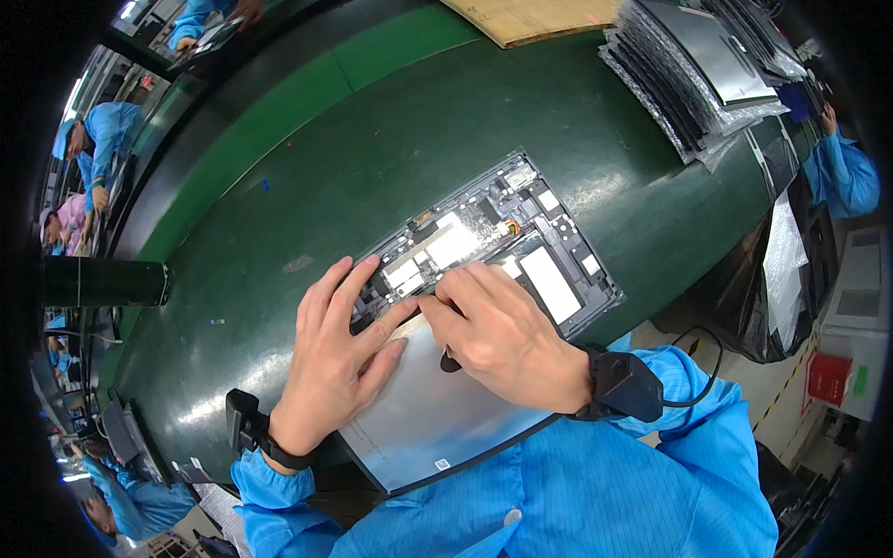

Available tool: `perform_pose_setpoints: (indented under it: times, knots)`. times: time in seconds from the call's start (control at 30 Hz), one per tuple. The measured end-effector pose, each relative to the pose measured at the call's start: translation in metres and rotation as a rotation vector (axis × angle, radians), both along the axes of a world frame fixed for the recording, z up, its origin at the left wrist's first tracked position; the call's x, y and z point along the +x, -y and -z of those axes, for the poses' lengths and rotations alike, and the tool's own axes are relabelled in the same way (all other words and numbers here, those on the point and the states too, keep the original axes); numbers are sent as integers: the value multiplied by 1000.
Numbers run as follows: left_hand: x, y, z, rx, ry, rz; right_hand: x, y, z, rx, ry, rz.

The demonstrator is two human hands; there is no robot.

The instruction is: The person assembles tablet computers by hand, installing internal batteries and flex cables into the tablet chassis, then securing the back covers.

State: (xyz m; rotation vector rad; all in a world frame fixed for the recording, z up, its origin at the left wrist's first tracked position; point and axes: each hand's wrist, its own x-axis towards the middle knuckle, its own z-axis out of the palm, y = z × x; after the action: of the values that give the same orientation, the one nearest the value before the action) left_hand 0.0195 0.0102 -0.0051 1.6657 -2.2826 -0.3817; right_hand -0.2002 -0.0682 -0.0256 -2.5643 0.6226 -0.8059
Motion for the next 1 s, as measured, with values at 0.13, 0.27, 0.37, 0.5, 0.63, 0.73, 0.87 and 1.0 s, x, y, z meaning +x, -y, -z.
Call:
perform_pose_setpoints:
  times: [0.13,0.27,0.37,0.5,0.63,0.73,0.87,1.0]
  knots:
    - [1,8,1,5,-89,-11,1,0,1,1,-2,-7]
    - [3,11,-2,34,-57,37,3,-4,1,45,34,34]
    - [5,15,-6,42,-44,99,1,-5,0,47,37,35]
    - [6,19,-12,10,-32,159,-1,-4,0,48,22,-2]
    - [-7,-6,-22,-127,51,89,-5,0,-2,112,6,6]
    - [-13,-44,-10,-85,-132,206,-13,4,-14,46,47,40]
    - [-39,-51,-25,10,-165,126,-94,23,-27,201,-147,580]
    - [-56,-67,-32,63,97,188,-102,4,-37,551,-250,592]
